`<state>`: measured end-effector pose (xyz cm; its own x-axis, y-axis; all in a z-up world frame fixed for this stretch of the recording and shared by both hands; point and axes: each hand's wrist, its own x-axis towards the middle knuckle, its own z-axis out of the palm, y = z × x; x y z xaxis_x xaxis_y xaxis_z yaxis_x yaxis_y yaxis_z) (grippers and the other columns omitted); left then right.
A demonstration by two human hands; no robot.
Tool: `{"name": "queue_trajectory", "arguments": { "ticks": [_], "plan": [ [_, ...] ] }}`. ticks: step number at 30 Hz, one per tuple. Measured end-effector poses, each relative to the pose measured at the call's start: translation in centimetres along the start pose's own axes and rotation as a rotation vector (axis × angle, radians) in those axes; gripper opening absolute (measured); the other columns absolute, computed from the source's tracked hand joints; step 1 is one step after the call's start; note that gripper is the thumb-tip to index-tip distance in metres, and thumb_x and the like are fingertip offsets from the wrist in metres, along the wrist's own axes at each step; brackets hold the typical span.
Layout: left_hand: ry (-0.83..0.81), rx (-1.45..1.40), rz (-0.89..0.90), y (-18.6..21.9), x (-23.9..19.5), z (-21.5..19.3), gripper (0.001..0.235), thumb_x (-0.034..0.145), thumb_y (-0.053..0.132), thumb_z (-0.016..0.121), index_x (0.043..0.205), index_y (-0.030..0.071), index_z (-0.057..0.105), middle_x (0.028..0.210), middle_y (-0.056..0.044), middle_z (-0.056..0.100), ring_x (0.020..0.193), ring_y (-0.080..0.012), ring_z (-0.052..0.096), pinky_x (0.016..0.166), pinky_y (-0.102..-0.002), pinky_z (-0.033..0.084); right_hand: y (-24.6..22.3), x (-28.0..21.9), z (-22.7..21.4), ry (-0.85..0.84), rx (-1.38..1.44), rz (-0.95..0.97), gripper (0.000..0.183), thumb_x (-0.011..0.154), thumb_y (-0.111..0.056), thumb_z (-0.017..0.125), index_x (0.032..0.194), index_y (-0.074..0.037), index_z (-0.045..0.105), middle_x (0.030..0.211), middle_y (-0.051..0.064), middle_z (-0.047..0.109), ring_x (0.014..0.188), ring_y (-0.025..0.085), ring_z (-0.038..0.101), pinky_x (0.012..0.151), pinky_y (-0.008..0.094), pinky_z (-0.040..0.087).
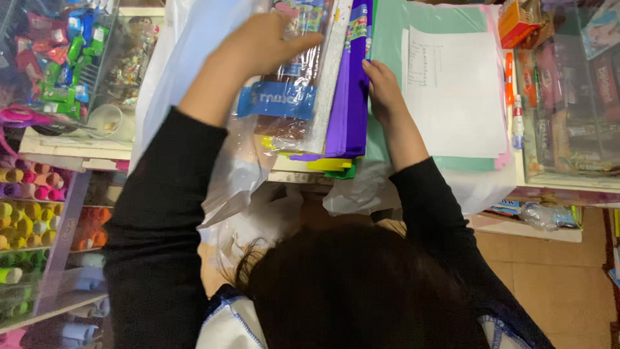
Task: The person checks a list while gathering and arranging various paper products, packs of markers, and folders on a counter by hand.
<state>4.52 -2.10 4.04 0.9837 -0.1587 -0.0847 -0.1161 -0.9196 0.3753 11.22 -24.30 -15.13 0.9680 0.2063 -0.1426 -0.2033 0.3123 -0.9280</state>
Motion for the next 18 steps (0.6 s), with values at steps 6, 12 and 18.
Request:
{"name": "queue_trajectory", "arguments": {
  "ticks": [6,12,18],
  "plan": [
    [-0.092,0.201,-0.21,0.0,4.7,7.4,0.12,0.08,0.086,0.049,0.151,-0.002,0.009,0.155,-0.03,0.01,0.139,-0.0514,0.016,0.107,-0.057,0.027,0.2,4.9,-2.5,-0.157,-0.53,-0.521,0.034,0.094,-0.023,0.054,0.118,0.0,0.059,0.109,0.014,0.067,0.098,0.024,0.063,0.09,0.031,0.049],
    [-0.123,0.137,-0.328,-1.9,3.8,9.0,0.106,0.092,0.057,0.064,0.153,0.003,-0.004,0.158,-0.025,-0.005,0.141,-0.0503,0.015,0.106,-0.057,0.034,-3.6,5.1,-1.3,-0.078,-0.116,0.139,0.027,0.093,-0.039,0.058,0.094,-0.012,0.063,0.065,-0.009,0.046,0.053,0.002,0.039,0.052,0.015,0.034],
    [-0.05,0.089,-0.266,-3.3,2.2,8.8,0.097,0.093,0.06,0.054,0.153,0.005,0.002,0.158,-0.025,0.006,0.129,-0.0458,0.04,0.092,-0.051,0.044,-3.7,7.1,-2.2,-0.027,-0.318,0.223,0.055,0.088,-0.05,0.056,0.125,-0.011,0.049,0.076,-0.008,0.04,0.054,0.002,0.032,0.048,0.017,0.028]
  ]
}}
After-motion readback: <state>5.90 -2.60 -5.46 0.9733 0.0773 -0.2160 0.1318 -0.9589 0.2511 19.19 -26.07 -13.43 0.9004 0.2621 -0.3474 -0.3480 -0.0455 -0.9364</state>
